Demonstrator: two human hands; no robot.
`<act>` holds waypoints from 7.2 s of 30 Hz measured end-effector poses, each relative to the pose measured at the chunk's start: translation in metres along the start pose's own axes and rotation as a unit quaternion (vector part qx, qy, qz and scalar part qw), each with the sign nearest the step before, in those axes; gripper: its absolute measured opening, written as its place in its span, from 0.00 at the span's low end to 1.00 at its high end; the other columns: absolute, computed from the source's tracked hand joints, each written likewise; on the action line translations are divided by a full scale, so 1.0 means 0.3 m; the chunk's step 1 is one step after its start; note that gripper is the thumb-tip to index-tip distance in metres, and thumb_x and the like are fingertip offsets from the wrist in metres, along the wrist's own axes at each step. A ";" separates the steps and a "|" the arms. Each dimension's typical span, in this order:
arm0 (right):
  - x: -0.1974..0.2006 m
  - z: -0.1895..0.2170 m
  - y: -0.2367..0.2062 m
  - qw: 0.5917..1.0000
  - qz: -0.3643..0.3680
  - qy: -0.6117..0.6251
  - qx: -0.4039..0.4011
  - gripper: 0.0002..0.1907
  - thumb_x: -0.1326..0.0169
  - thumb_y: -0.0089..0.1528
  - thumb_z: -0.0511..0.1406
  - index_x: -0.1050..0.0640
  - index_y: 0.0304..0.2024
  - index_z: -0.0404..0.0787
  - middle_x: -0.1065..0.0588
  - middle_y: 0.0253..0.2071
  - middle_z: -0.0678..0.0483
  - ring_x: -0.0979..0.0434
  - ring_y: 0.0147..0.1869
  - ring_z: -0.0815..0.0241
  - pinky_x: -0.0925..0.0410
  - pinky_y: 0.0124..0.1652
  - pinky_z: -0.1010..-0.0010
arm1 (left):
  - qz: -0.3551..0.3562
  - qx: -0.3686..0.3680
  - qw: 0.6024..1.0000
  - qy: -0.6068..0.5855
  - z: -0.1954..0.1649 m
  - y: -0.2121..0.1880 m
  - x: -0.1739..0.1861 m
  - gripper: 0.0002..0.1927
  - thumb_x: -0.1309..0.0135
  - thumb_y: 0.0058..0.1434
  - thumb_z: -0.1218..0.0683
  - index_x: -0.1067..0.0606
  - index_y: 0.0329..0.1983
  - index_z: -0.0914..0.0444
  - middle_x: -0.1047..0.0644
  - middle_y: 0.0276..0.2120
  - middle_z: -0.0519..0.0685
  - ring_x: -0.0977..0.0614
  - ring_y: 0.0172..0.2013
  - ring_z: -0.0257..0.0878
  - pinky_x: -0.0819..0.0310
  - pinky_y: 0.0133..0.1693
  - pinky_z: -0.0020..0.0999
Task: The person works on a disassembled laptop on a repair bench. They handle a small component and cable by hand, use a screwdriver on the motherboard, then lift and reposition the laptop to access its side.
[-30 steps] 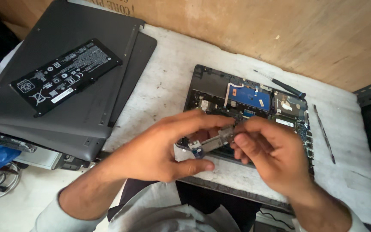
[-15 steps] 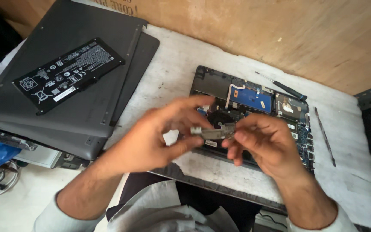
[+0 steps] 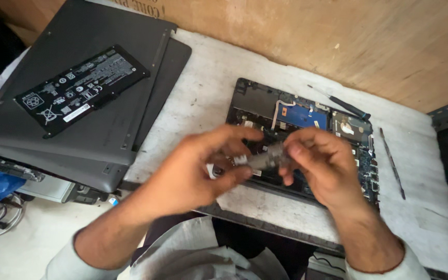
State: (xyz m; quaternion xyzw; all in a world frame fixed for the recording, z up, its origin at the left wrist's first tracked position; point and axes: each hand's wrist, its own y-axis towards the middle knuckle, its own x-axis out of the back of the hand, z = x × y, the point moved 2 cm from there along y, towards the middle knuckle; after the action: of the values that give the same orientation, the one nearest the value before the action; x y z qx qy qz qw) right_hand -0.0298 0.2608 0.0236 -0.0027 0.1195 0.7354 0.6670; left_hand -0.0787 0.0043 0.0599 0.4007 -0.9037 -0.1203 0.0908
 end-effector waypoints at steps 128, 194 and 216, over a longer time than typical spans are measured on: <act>-0.109 -0.024 0.224 0.792 0.163 -0.553 0.202 0.14 0.44 0.55 0.22 0.17 0.38 0.42 0.23 0.48 0.54 0.24 0.52 0.52 0.29 0.49 0.63 | -0.012 -0.025 0.929 0.369 0.037 0.041 0.179 0.38 0.25 0.38 0.52 0.24 0.55 0.62 0.23 0.50 0.50 0.25 0.52 0.53 0.31 0.53 0.43; -0.096 -0.030 0.236 0.845 0.142 -0.500 0.121 0.10 0.47 0.61 0.27 0.18 0.43 0.37 0.22 0.46 0.51 0.22 0.53 0.50 0.30 0.52 0.62 | 0.020 -0.002 0.934 0.356 0.059 0.065 0.129 0.38 0.26 0.39 0.54 0.26 0.56 0.61 0.24 0.53 0.49 0.26 0.55 0.53 0.33 0.55 0.44; -0.086 -0.036 0.242 0.874 0.151 -0.455 0.081 0.11 0.50 0.65 0.32 0.18 0.45 0.36 0.24 0.47 0.52 0.24 0.54 0.54 0.32 0.53 0.65 | 0.042 0.044 0.925 0.375 0.064 0.091 0.118 0.37 0.25 0.39 0.53 0.25 0.55 0.58 0.25 0.52 0.47 0.26 0.53 0.52 0.32 0.54 0.44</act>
State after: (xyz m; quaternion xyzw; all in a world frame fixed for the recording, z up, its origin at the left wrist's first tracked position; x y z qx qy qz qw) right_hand -0.0998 0.2275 0.0299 0.4042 -0.1395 0.7351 0.5261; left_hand -0.1264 -0.0015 0.0519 0.3815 -0.8240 0.0825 0.4107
